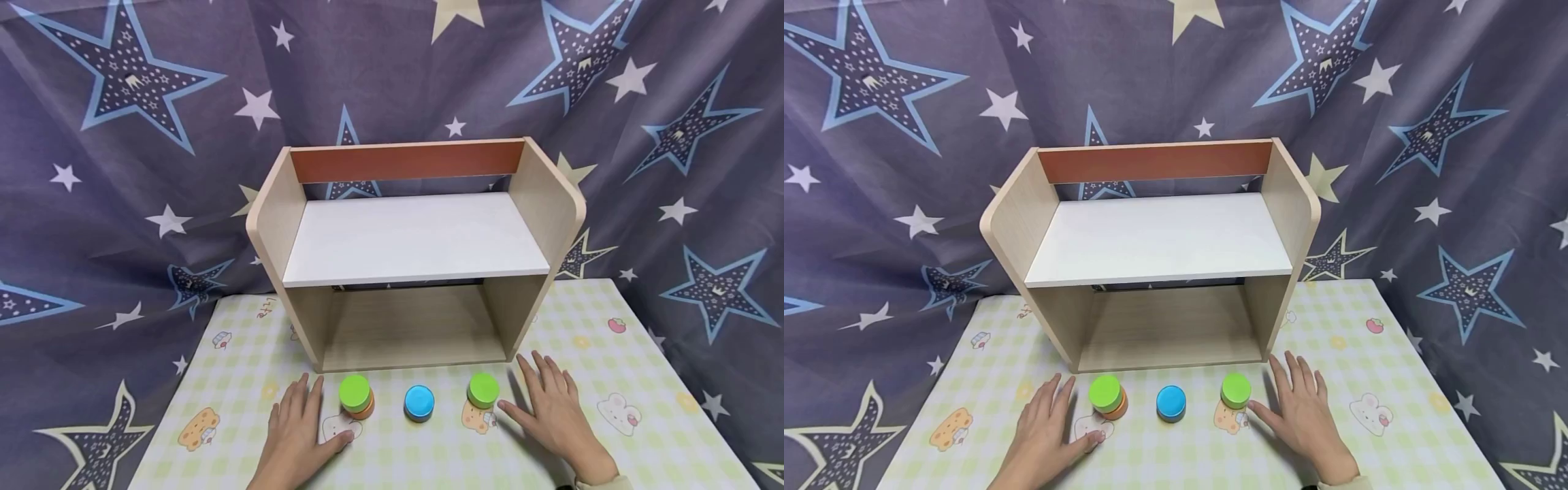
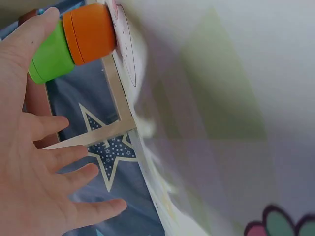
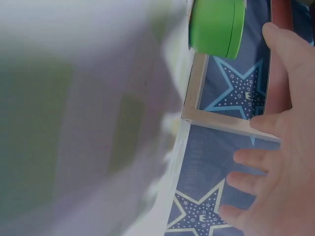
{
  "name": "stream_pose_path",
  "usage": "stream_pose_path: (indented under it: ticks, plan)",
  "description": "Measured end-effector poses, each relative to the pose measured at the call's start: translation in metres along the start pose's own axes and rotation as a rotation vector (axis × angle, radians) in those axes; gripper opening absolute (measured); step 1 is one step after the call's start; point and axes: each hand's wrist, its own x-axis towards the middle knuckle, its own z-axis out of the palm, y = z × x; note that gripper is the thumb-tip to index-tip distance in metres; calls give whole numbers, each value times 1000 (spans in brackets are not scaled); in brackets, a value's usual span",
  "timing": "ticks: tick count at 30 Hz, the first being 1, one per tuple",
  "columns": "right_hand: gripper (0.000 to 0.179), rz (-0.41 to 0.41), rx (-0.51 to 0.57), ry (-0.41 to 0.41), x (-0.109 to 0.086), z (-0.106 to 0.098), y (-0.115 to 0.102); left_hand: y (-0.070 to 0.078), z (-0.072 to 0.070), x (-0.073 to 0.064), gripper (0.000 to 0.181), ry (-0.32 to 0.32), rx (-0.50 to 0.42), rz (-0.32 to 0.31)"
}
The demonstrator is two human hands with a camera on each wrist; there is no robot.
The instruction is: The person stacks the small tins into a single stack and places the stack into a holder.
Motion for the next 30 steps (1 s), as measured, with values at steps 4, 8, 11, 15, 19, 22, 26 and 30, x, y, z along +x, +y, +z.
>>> stream_pose_path:
  ticks: [4,8,11,15,19,22,26,30]
  plan:
    - [90,-4,61,4,1,1,-1,0,1,0,111,16,-79,6]
    - [90,-9,113,16,1,2,-3,2,2,1,110,11,-190,-7]
    - [91,-15,139,29,2,3,-5,5,2,4,109,14,-256,-1]
    - [92,-33,174,40,6,3,-8,8,2,6,108,19,-299,4]
    - [94,-43,211,33,7,3,-11,11,3,8,107,1,-374,-14]
    - [96,-54,245,31,7,4,-13,13,5,9,105,-22,-434,-26]
    - [98,-76,264,31,8,6,-14,15,6,12,105,-65,-488,-44]
    - [98,-72,295,5,9,10,-16,17,6,13,105,-91,-519,-56]
